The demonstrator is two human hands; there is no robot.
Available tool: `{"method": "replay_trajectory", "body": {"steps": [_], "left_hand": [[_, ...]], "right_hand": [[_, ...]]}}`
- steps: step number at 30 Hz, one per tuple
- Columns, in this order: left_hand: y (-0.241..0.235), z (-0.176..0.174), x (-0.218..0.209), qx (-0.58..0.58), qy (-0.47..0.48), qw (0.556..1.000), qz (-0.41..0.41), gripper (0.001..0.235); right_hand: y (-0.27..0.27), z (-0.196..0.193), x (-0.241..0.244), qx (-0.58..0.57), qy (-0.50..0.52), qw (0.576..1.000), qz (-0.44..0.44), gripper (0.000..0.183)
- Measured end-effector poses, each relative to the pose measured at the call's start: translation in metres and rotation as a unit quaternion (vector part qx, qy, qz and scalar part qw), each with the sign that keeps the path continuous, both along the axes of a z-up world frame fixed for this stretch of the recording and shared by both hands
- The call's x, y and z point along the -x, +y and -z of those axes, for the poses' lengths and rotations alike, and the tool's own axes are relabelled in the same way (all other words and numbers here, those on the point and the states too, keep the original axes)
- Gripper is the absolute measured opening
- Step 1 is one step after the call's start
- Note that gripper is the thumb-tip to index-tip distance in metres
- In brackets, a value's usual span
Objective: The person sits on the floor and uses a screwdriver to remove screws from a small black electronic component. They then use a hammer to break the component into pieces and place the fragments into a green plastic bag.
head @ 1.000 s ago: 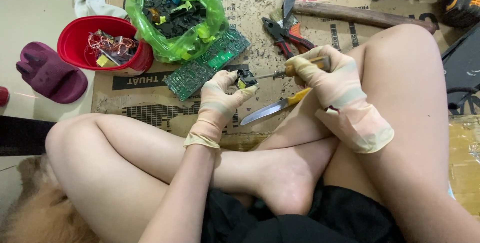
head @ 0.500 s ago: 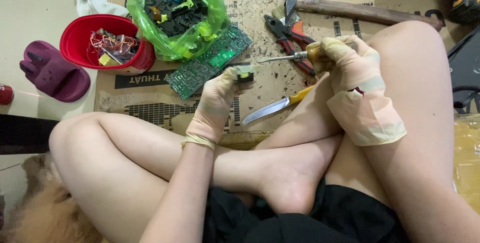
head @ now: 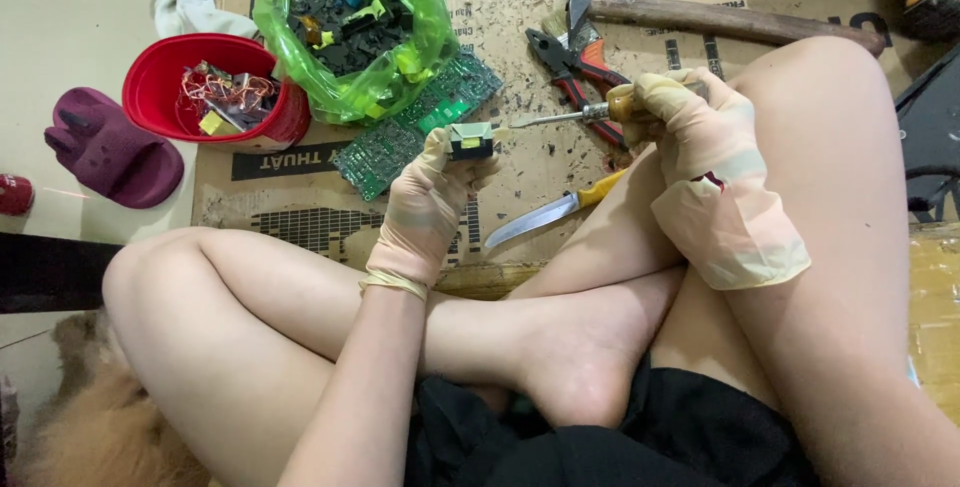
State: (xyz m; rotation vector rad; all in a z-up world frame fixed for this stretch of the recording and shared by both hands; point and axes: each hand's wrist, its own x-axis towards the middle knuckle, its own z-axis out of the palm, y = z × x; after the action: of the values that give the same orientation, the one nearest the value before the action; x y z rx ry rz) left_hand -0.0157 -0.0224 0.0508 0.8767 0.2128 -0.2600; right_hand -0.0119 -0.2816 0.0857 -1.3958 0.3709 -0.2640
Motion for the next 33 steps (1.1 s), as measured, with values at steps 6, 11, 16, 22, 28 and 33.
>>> {"method": "replay_trajectory", "body": {"steps": [6, 11, 16, 22, 28, 33], "left_hand": [[-0.003, -0.011, 0.005, -0.004, 0.005, 1.0, -0.009, 0.036], [-0.009, -0.002, 0.008, -0.203, -0.054, 0.977, -0.024, 0.033], [-0.024, -0.032, 0.021, -0.277, -0.051, 0.96, -0.01, 0.05], [-0.023, -0.018, 0.008, -0.553, -0.103, 0.822, 0.083, 0.058], [-0.034, 0.003, -0.013, -0.845, -0.075, 0.434, 0.303, 0.074], [-0.034, 0.001, -0.018, -0.841, -0.029, 0.414, 0.348, 0.076]], "right_hand": [[-0.007, -0.008, 0.004, -0.191, -0.005, 0.979, -0.077, 0.011], [0.005, -0.007, 0.002, -0.069, -0.014, 0.997, 0.026, 0.027], [0.005, -0.004, 0.006, -0.019, -0.036, 0.999, 0.02, 0.025], [-0.001, -0.01, 0.007, 0.08, 0.014, 0.996, -0.032, 0.018], [0.023, -0.034, 0.018, 0.164, 0.135, 0.967, -0.139, 0.015], [0.03, -0.007, 0.017, 0.192, 0.12, 0.961, -0.159, 0.019]]}}
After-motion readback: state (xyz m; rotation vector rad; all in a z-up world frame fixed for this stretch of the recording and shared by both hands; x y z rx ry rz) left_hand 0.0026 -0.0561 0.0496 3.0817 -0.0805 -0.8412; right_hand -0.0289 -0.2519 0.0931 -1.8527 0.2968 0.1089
